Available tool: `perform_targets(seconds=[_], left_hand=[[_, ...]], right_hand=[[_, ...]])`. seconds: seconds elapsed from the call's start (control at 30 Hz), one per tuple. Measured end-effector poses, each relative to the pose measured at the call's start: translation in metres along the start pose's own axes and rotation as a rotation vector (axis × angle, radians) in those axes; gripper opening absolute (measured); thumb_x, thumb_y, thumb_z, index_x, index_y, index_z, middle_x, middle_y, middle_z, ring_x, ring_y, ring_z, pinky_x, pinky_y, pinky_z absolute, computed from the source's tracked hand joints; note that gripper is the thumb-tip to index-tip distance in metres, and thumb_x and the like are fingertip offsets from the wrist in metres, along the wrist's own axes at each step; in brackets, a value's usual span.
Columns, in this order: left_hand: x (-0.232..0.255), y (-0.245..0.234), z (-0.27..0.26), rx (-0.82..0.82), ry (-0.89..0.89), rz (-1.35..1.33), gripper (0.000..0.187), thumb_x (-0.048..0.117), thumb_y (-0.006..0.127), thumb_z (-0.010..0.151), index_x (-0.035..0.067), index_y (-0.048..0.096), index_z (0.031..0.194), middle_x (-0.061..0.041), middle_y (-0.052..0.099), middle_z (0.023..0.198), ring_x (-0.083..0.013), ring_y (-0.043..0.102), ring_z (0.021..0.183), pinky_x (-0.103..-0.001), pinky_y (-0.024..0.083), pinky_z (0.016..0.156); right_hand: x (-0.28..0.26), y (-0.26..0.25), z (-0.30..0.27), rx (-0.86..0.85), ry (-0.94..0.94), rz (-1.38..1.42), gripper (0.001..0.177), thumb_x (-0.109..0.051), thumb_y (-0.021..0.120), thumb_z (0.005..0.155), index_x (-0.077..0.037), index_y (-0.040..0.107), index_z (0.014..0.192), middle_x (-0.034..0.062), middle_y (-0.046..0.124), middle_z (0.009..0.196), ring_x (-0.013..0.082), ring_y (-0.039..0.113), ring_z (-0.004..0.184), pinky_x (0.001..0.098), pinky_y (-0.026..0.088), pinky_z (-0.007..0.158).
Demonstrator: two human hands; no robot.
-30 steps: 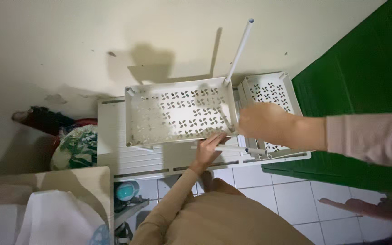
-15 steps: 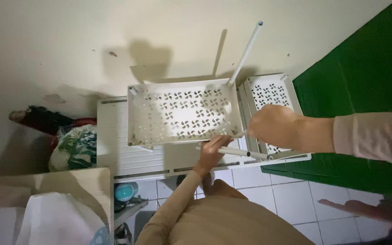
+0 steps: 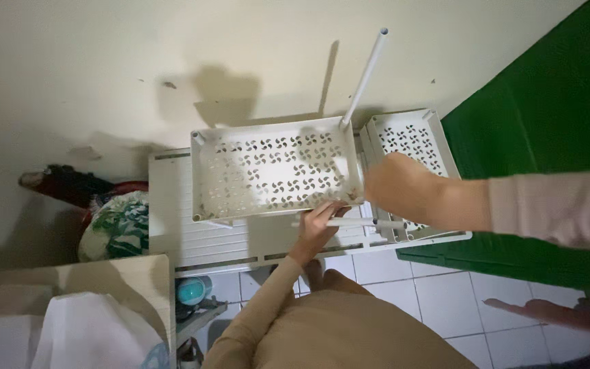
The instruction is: The person assembles a white plastic shelving unit by inserting vertical poles into the corners of perforated trays and stacking them. They handle the trays and poles by hand, aligning and securing each layer to build a multi-tiered structure.
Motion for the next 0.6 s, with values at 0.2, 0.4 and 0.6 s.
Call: perform_targets(seconds=[0.2, 0.4, 0.6], left_hand=[[-0.018, 0.018, -0.008, -0.079, 0.009, 0.036, 0.029, 0.001, 0.074, 0.085, -0.003, 0.070, 0.113, -0.016, 0.072, 0.115, -0.0257, 0.075, 0.094, -0.032, 0.062, 0.082], [-0.045, 0.029, -0.027, -0.076, -0.131, -0.036, 0.045, -0.003, 0.072, 0.069, -0.002, 0.072, 0.115, -0.017, 0.073, 0.118, -0.0297, 0.075, 0.099, -0.034, 0.062, 0.089], [-0.050, 0.034, -0.017, -0.193, -0.255, -0.039, 0.044, 0.012, 0.083, 0.079, 0.004, 0.071, 0.121, -0.016, 0.070, 0.121, -0.0278, 0.074, 0.093, -0.034, 0.063, 0.079]], right_hand=[[0.017, -0.003, -0.021, 0.072, 0.021, -0.075, 0.009, -0.013, 0.068, 0.088, -0.012, 0.070, 0.080, 0.0016, 0.068, 0.080, 0.0216, 0.071, 0.078, 0.0351, 0.053, 0.065], [0.027, 0.015, -0.001, 0.049, 0.067, 0.090, 0.017, -0.028, 0.066, 0.092, -0.013, 0.071, 0.086, 0.0031, 0.070, 0.082, 0.0231, 0.071, 0.080, 0.0363, 0.054, 0.067], [0.047, -0.015, -0.016, 0.054, 0.178, 0.195, 0.030, -0.043, 0.064, 0.095, -0.014, 0.071, 0.092, 0.0045, 0.072, 0.084, 0.0246, 0.072, 0.083, 0.0375, 0.054, 0.068]])
Point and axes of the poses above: each hand's wrist, its own z-axis towards the middle knuckle, its own y-axis out of the palm, x = y × z, the point moved 7 cm from there along z, towards the middle knuckle
